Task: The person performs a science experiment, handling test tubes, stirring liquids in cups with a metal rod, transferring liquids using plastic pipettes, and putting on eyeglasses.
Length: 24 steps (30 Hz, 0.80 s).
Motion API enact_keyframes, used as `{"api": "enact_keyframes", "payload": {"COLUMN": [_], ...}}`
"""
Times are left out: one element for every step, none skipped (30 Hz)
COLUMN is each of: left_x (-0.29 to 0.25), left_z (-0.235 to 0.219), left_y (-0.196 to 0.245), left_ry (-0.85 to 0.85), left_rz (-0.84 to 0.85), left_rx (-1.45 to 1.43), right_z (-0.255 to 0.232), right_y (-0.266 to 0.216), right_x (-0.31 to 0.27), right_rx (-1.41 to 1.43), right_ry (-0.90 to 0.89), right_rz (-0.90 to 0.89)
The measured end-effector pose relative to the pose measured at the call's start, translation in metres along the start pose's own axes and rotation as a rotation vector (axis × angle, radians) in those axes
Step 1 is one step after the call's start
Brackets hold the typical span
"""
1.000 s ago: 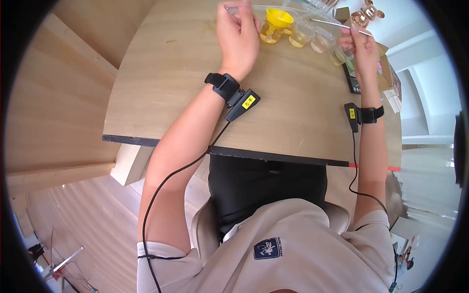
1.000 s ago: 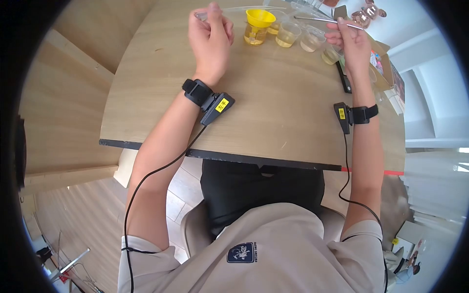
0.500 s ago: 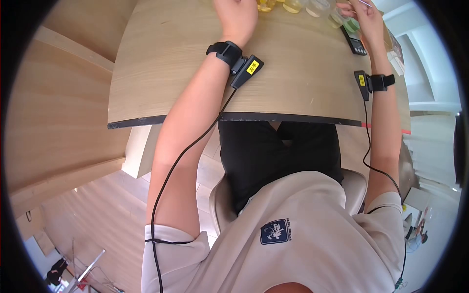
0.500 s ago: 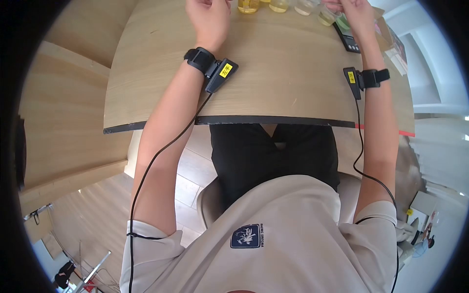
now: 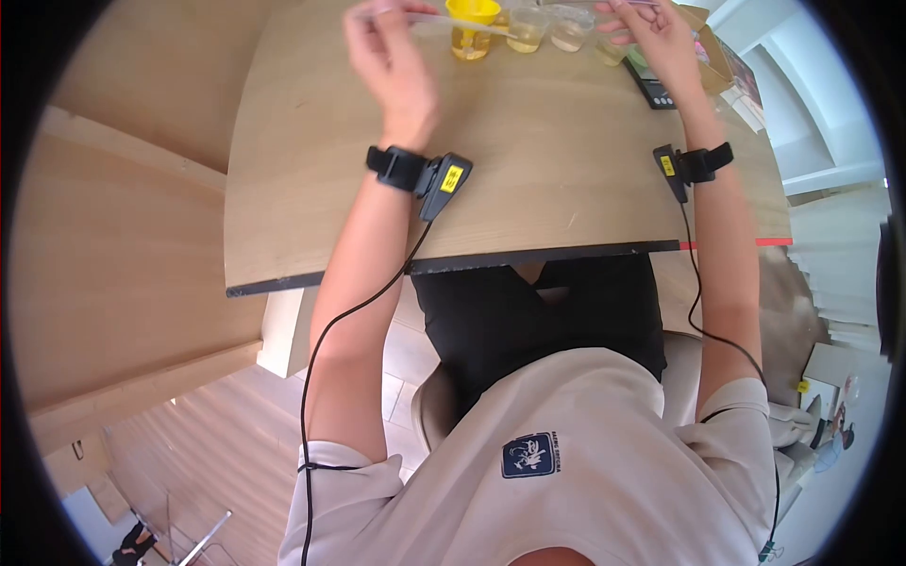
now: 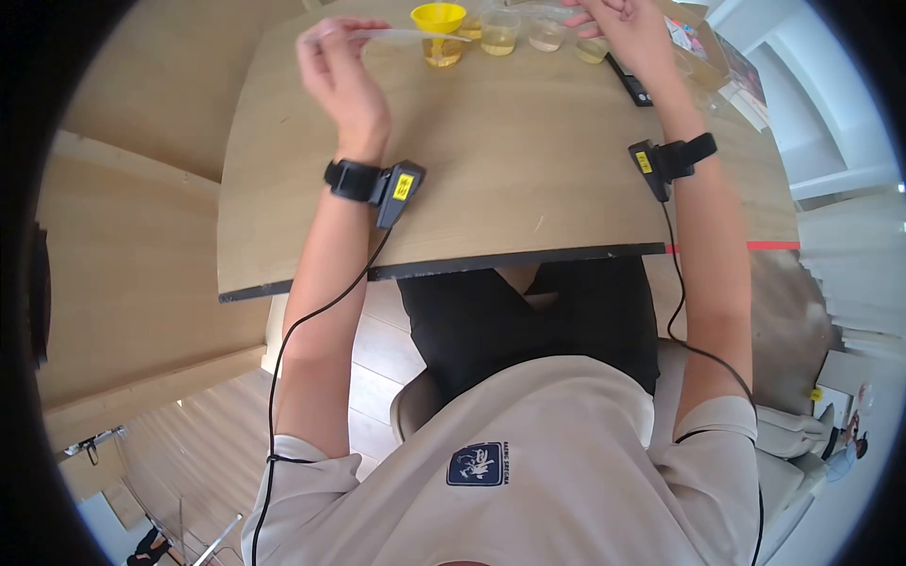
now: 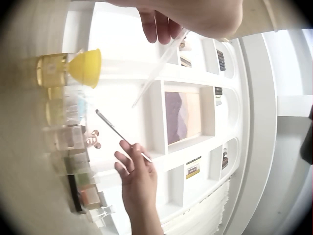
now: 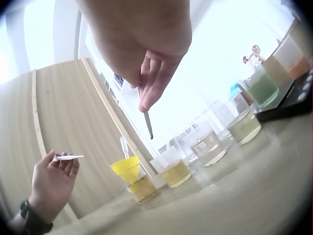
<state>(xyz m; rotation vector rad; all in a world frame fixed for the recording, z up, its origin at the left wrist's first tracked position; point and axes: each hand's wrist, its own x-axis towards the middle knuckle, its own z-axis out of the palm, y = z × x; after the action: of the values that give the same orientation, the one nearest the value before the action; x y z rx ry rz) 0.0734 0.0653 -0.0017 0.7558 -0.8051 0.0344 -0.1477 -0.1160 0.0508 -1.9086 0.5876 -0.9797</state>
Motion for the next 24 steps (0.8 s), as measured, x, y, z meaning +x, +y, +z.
{"api": "enact_keyframes", "payload": {"left_x": [0.006,0.01,0.014,0.017,0.022,0.025,0.027,0.029,0.032,0.038,0.057,0.07,0.068,0.068,0.064,0.063,0.07,0.071,0.066,0.067,0.064,0.064,0.064,0.063], "left_z": [0.0,0.0,0.001,0.002,0.0,-0.003,-0.002,-0.002,-0.011,-0.021,-0.028,-0.032,-0.03,-0.035,-0.028,-0.028,-0.034,-0.031,-0.023,-0.025,-0.026,-0.025,-0.026,-0.021], "left_y": [0.005,0.01,0.024,0.04,0.057,0.079,0.108,0.136,0.158,0.177,0.205,0.226,0.226,0.232,0.231,0.233,0.231,0.229,0.226,0.227,0.232,0.232,0.234,0.232], "left_ry": [-0.003,-0.015,-0.019,-0.021,-0.034,-0.042,-0.116,-0.189,-0.287,-0.386,-0.55,-0.712,-0.708,-0.69,-0.673,-0.657,-0.641,-0.624,-0.609,-0.593,-0.578,-0.566,-0.561,-0.56], "left_rz": [0.008,0.01,0.039,0.067,0.092,0.116,0.181,0.246,0.357,0.464,0.493,0.518,0.511,0.488,0.466,0.445,0.423,0.401,0.379,0.357,0.336,0.315,0.306,0.294], "left_rx": [-0.091,-0.096,-0.199,-0.304,-0.255,-0.2,-0.2,-0.199,-0.117,-0.033,0.009,0.049,0.059,0.068,0.076,0.082,0.086,0.09,0.094,0.097,0.097,0.091,0.077,0.07], "right_z": [0.005,0.007,0.009,0.01,0.008,0.004,0.0,-0.002,-0.001,0.002,0.003,0.004,0.004,0.005,0.004,0.002,0.001,0.002,0.005,0.007,0.008,0.008,0.006,0.002], "right_y": [-0.009,-0.012,-0.011,-0.011,-0.01,-0.007,-0.003,0.0,-0.007,-0.019,-0.024,-0.023,-0.02,-0.017,-0.02,-0.026,-0.028,-0.023,-0.018,-0.014,-0.018,-0.027,-0.032,-0.028], "right_x": [-0.004,-0.007,-0.01,-0.012,-0.013,-0.011,-0.01,-0.008,-0.01,-0.013,-0.015,-0.015,-0.013,-0.012,-0.012,-0.011,-0.011,-0.01,-0.009,-0.008,-0.009,-0.012,-0.012,-0.01], "right_rx": [-0.011,-0.009,-0.057,-0.107,-0.116,-0.116,-0.084,-0.051,-0.048,-0.156,-0.263,-0.261,-0.159,-0.057,-0.052,-0.232,-0.413,-0.41,-0.261,-0.111,-0.112,-0.203,-0.296,-0.295], "right_ry": [0.03,0.042,-0.014,-0.071,-0.037,-0.031,-0.049,-0.068,-0.069,-0.068,-0.07,-0.076,-0.044,-0.011,-0.018,-0.067,-0.116,-0.121,-0.079,-0.036,-0.037,-0.06,-0.07,-0.054], "right_rz": [0.007,0.004,-0.014,-0.031,-0.102,-0.1,-0.074,-0.048,-0.045,-0.069,-0.091,-0.084,-0.103,-0.124,-0.121,-0.153,-0.184,-0.181,-0.173,-0.163,-0.159,-0.138,-0.125,-0.126]}}
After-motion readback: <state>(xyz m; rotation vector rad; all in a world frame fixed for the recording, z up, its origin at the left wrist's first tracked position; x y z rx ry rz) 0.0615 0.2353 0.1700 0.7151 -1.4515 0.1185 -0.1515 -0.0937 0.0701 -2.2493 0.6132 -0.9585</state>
